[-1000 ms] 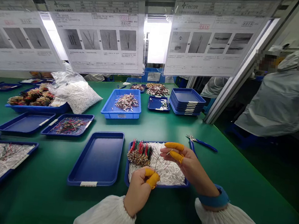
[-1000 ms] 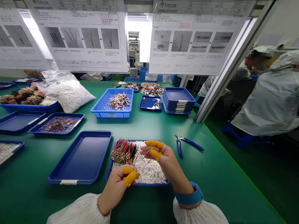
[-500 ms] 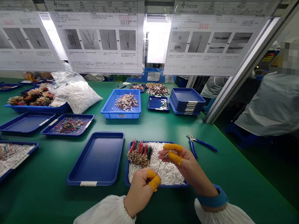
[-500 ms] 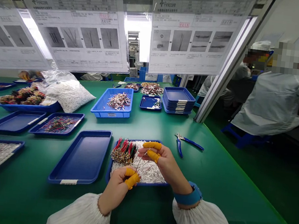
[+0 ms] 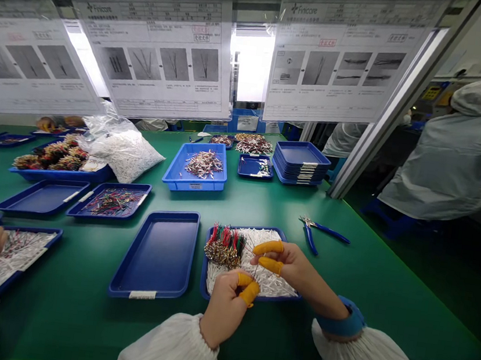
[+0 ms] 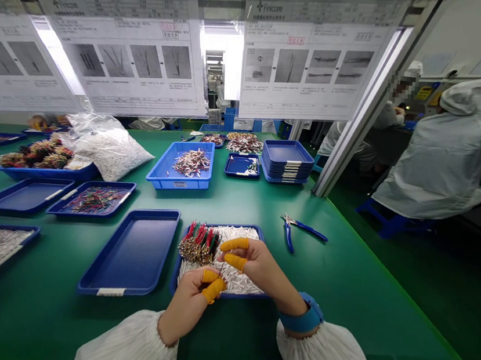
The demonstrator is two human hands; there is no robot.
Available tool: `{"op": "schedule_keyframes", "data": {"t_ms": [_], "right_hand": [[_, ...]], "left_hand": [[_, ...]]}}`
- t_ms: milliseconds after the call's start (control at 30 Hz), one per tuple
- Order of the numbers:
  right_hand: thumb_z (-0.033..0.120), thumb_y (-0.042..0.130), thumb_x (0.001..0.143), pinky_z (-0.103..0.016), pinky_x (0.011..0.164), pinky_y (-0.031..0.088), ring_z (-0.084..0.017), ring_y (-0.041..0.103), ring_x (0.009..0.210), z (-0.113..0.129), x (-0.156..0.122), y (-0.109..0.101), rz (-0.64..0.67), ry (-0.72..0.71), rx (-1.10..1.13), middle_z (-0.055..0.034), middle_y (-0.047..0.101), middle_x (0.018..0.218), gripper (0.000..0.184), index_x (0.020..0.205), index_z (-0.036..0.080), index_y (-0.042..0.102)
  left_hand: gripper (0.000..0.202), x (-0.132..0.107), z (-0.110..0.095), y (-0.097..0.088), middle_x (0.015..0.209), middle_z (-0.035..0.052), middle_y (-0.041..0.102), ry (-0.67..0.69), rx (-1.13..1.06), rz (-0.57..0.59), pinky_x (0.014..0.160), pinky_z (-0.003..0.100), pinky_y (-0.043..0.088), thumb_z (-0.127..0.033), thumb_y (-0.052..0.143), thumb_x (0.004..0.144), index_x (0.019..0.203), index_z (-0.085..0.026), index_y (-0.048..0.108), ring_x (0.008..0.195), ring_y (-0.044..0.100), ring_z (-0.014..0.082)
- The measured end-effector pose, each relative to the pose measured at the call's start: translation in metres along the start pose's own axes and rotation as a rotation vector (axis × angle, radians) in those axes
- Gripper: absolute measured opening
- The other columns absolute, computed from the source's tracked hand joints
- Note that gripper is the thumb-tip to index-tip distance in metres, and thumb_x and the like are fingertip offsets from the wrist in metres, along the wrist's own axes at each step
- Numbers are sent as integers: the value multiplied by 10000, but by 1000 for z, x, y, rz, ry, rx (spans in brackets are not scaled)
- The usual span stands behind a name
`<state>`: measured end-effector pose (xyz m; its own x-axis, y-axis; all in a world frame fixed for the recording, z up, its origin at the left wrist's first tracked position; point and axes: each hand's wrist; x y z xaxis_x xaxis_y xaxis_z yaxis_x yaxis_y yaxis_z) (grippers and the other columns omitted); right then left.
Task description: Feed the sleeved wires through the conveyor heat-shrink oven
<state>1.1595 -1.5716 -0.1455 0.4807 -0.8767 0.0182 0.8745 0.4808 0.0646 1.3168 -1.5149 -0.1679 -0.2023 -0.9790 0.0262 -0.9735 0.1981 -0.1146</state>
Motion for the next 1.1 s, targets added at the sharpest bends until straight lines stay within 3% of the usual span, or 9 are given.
{"op": "schedule_keyframes", "data": {"t_ms": [67, 167, 400, 533, 667, 767, 867, 1000, 1100], "right_hand": [[314, 686, 684, -337, 777, 494, -157, 619, 803, 3, -2, 0, 66, 8, -1, -53, 666, 842, 326, 969, 170, 618], [330, 665, 705, -335, 822, 476, -158, 596, 887, 7, -4, 1, 61, 20, 18, -59, 643, 940, 385, 1052, 186, 582], [399, 693, 646, -305, 715, 491, -151, 583, 748, 4, -2, 9, -3, 71, -11, -43, 632, 810, 315, 855, 167, 654], [373, 713, 628, -264, 686, 484, -136, 561, 744, -2, -2, 16, -105, 8, 32, -33, 616, 789, 279, 816, 175, 657], [358, 700, 649, -244, 652, 484, -121, 540, 719, -5, -2, 20, 12, -19, 54, -27, 586, 792, 219, 740, 168, 640], [364, 686, 667, -260, 688, 494, -137, 554, 771, -4, -3, 20, 98, -5, 32, -38, 590, 844, 256, 829, 171, 641], [380, 660, 693, -264, 694, 494, -140, 557, 784, -4, -4, 19, 64, -12, 17, -42, 588, 856, 291, 893, 171, 637], [379, 650, 703, -258, 662, 474, -128, 540, 721, -5, -3, 17, 42, -84, -61, -30, 580, 776, 226, 770, 163, 647], [397, 665, 680, -273, 659, 467, -133, 537, 699, -5, -1, 16, -33, -84, -80, -27, 594, 736, 237, 727, 166, 640]], "left_hand": [[153, 1, 0, 0, 655, 21, 505, 7, -3, -15, 529, 226, 364, -205, 534, 720, 586, -134, 550, 582, 456, 109], [141, 1, 0, -1, 669, 23, 519, 18, -27, -55, 547, 230, 372, -219, 539, 724, 621, -131, 575, 593, 469, 112], [98, 1, 1, -2, 687, 14, 519, 28, -107, -99, 555, 234, 402, -185, 523, 715, 728, -136, 607, 586, 488, 112], [122, 0, -2, 0, 710, 29, 543, 49, -29, -76, 530, 222, 391, -221, 547, 721, 660, -134, 606, 586, 487, 109], [175, -1, -5, 1, 675, 25, 547, 99, 24, -79, 541, 216, 378, -190, 528, 729, 568, -139, 575, 601, 492, 110], [165, -1, -4, -1, 643, 17, 532, 89, 2, -103, 564, 223, 389, -176, 518, 730, 580, -141, 578, 606, 494, 114], [111, 0, -3, -1, 674, 18, 539, 48, -62, -86, 561, 227, 405, -181, 522, 730, 685, -135, 613, 601, 496, 114], [126, -1, 1, 1, 722, 34, 551, 52, -69, -71, 556, 227, 407, -206, 539, 729, 656, -128, 604, 610, 497, 111], [146, -1, 5, 2, 719, 22, 535, 49, -85, -109, 551, 226, 409, -249, 577, 718, 794, -131, 618, 595, 477, 101]]}}
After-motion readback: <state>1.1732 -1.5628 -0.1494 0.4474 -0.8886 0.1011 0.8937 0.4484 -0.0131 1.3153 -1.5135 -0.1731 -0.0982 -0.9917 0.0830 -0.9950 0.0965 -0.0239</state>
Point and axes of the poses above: each hand's wrist, its own x-axis towards the middle knuckle, its own y-axis out of the palm, z = x × y
